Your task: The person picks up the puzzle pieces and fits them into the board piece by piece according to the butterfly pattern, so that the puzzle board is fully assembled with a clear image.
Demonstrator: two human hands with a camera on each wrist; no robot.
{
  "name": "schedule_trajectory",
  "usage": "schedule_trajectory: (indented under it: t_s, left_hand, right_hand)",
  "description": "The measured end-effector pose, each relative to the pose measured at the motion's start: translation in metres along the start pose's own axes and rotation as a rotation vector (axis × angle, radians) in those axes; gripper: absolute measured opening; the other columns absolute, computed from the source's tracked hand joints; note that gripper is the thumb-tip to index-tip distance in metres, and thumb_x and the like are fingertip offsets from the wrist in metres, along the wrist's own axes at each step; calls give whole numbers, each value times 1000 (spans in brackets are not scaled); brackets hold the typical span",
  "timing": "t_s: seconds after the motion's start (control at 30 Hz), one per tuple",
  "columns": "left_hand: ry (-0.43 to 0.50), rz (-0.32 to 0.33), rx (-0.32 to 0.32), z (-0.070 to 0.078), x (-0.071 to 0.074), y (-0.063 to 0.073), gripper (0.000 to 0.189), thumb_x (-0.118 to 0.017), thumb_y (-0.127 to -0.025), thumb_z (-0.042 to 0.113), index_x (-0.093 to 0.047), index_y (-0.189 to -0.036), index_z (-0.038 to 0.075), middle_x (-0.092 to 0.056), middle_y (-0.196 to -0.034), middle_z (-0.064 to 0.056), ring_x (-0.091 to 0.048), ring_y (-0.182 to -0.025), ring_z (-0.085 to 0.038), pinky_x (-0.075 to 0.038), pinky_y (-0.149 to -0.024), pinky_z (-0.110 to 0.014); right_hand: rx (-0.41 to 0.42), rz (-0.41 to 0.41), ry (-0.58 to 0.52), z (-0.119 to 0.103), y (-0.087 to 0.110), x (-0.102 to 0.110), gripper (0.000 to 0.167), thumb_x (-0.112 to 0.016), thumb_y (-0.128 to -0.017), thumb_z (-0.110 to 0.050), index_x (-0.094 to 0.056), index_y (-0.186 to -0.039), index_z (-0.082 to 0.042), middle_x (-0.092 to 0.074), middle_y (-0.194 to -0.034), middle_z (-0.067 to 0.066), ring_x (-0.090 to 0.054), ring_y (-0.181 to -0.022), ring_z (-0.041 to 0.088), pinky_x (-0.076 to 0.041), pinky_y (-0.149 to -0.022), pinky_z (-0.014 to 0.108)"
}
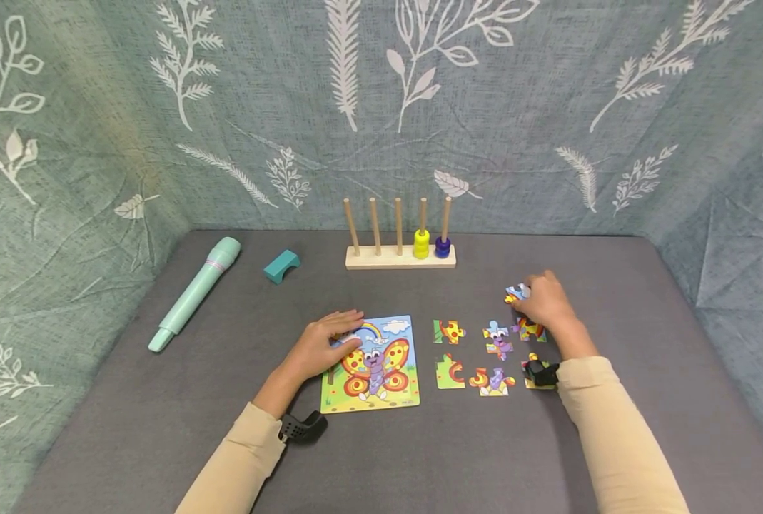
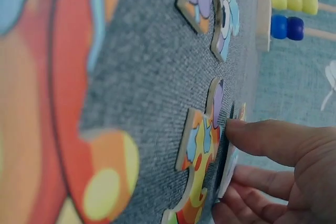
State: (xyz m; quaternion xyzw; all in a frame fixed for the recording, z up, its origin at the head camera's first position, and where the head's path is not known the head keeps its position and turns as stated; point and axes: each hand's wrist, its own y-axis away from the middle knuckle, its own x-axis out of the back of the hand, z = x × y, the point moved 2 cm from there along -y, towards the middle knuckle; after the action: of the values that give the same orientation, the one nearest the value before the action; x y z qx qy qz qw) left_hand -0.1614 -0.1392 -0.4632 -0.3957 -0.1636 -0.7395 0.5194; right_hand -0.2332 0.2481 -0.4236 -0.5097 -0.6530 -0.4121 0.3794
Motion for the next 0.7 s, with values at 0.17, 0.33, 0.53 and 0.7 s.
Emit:
schedule_trajectory:
  t_s: [0.17,0.33,0.53,0.7]
  left_hand:
    - [2,-5,1,-1,0,0,43,-68,-88,25,-62,-126,7,-58,-134,-5,-49,-130,-21,-33,-116,-36]
    - [3,-8,5,-2,0,1,43,-68,-88,25,-62,-126,7,-58,-134,-6,-49,-130,-21,-32,-116,-35]
    - [8,-6,-12,-4,0,3,43,-68,-88,25,-62,-127,7,-58,-134,-6,-49,-130,-21,-33,-116,-36]
    - [18,-2,-30,-6,0,3,43,-68,-88,25,-62,-127,7,-58,-134,-6,-49,-130,-22,-33,-116,-36]
  right_hand:
    - [44,15,-64,1,0,-2,54,-66,-81,-10,-49,-124,18,-49,-112,37,-48,-104,51,-43,-88,60]
    - [75,33,-84,-4,2,-3,53,-66,-82,-11,-50,-126,13,-51,-112,35,-51,-104,49,-44,-86,59]
    - [86,22,-144,-25,10,-4,54,-67,-86,-13,-49,-131,9,-50,-120,31,-51,-107,45,-45,-88,58]
    - [115,22,-179,-46,18,-6,52,-68,-87,-14,-49,-131,8,-53,-120,29,-53,-109,43,-45,-91,57]
